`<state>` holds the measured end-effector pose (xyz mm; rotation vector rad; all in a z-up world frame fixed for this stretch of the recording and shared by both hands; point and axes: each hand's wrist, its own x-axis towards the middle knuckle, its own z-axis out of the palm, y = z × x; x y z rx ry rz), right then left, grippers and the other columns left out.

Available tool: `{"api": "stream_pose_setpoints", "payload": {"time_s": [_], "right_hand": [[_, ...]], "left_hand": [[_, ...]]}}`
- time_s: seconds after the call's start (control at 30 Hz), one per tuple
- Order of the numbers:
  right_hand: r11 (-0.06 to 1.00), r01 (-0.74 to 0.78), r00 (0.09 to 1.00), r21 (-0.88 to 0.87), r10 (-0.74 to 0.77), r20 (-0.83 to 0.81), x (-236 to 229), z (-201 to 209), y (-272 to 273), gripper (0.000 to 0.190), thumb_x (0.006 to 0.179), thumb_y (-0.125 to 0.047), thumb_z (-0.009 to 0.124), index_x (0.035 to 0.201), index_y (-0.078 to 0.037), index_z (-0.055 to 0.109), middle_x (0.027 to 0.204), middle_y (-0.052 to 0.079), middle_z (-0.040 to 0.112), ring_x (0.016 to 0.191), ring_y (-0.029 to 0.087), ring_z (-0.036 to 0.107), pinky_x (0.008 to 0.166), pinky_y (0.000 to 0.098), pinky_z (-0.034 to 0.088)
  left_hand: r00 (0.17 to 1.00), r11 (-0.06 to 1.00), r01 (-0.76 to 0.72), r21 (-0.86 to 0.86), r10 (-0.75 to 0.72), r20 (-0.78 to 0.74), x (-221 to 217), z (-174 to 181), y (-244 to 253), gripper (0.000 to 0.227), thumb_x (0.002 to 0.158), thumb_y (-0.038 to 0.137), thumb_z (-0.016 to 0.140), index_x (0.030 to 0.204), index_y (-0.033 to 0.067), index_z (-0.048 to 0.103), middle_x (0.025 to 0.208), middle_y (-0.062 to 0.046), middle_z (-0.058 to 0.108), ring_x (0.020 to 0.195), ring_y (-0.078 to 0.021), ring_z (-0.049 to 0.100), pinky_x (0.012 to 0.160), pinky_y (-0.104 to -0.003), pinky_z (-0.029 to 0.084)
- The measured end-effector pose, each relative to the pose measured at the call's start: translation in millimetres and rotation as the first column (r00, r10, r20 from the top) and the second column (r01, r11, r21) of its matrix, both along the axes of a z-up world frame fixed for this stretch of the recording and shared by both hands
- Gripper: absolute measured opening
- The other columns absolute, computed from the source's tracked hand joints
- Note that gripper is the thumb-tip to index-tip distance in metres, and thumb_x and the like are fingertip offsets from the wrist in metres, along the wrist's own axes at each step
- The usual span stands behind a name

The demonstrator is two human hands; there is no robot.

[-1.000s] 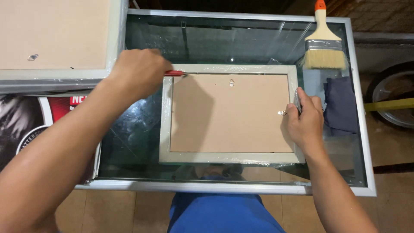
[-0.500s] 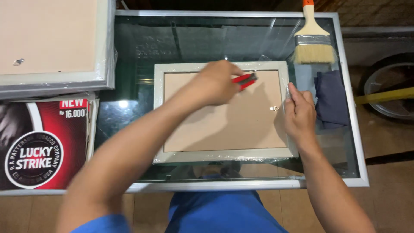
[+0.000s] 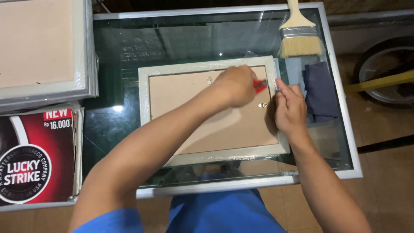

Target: The person is assembling picture frames by adjusting metal tabs with a knife, inserting backings, and cleaning the glass surfaces with a brush.

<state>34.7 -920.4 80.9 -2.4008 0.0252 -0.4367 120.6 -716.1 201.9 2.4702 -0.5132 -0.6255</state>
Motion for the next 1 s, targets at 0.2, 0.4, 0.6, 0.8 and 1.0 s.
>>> {"api": "stream_pose_setpoints", "payload": {"time_s": [0.2,0.4,0.6,0.8,1.0], "right_hand": [[0.997,-0.078,0.996,0.021,0.077,0.051,0,1,-1,0.043,0.103,-0.009,0.055,0.144,-0.007,0.065,0.107,0.021,0.063,0.106,0.042,0.063,0.092,0.0477,0.049],[0.999,-0.04,0.996,-0.009,0.04,0.075,3,-6,-1,0.043,0.101,-0.011,0.058,0.143,-0.01,0.068,0.104,0.016,0.062,0.103,0.038,0.065,0.09,0.0451,0.05],[1.0,-0.007,1.0,-0.012,0.007,-0.005,-2,8,6,0.048,0.097,-0.018,0.061,0.145,-0.01,0.065,0.105,0.016,0.061,0.095,0.035,0.064,0.087,0.0451,0.05],[0.997,0.004,1.0,-0.079,-0.005,-0.016,-1,2,4,0.05,0.097,-0.018,0.064,0.146,-0.012,0.066,0.107,0.015,0.062,0.095,0.034,0.064,0.087,0.045,0.051],[0.999,0.003,1.0,-0.043,-0.003,-0.002,-6,17,16,0.048,0.097,-0.015,0.064,0.144,-0.008,0.066,0.107,0.021,0.062,0.096,0.041,0.064,0.087,0.0479,0.05]], "left_hand": [[0.962,0.977,0.206,0.062,-0.19,-0.195,-54,38,5,0.031,0.089,0.015,0.061,0.113,0.0023,0.077,0.104,-0.025,0.076,0.106,-0.0426,0.073,0.085,-0.053,0.061],[0.892,0.916,0.401,-0.006,-0.392,-0.227,-80,33,6,0.031,0.085,0.008,0.063,0.11,-0.0022,0.076,0.099,-0.028,0.075,0.098,-0.0458,0.075,0.082,-0.056,0.062],[0.796,0.788,0.594,0.165,-0.604,0.019,-71,40,12,0.024,0.088,0.009,0.064,0.106,0.0016,0.077,0.099,-0.023,0.076,0.098,-0.0419,0.075,0.081,-0.059,0.06],[0.745,0.708,0.627,0.325,-0.667,0.017,-73,62,70,0.018,0.088,0.009,0.066,0.101,0.0052,0.079,0.097,-0.022,0.077,0.096,-0.0415,0.076,0.08,-0.061,0.06],[0.841,0.709,0.49,0.507,-0.537,-0.061,-93,77,158,0.022,0.09,0.009,0.062,0.098,0.0144,0.082,0.095,-0.017,0.078,0.093,-0.0389,0.076,0.078,-0.057,0.062]]}}
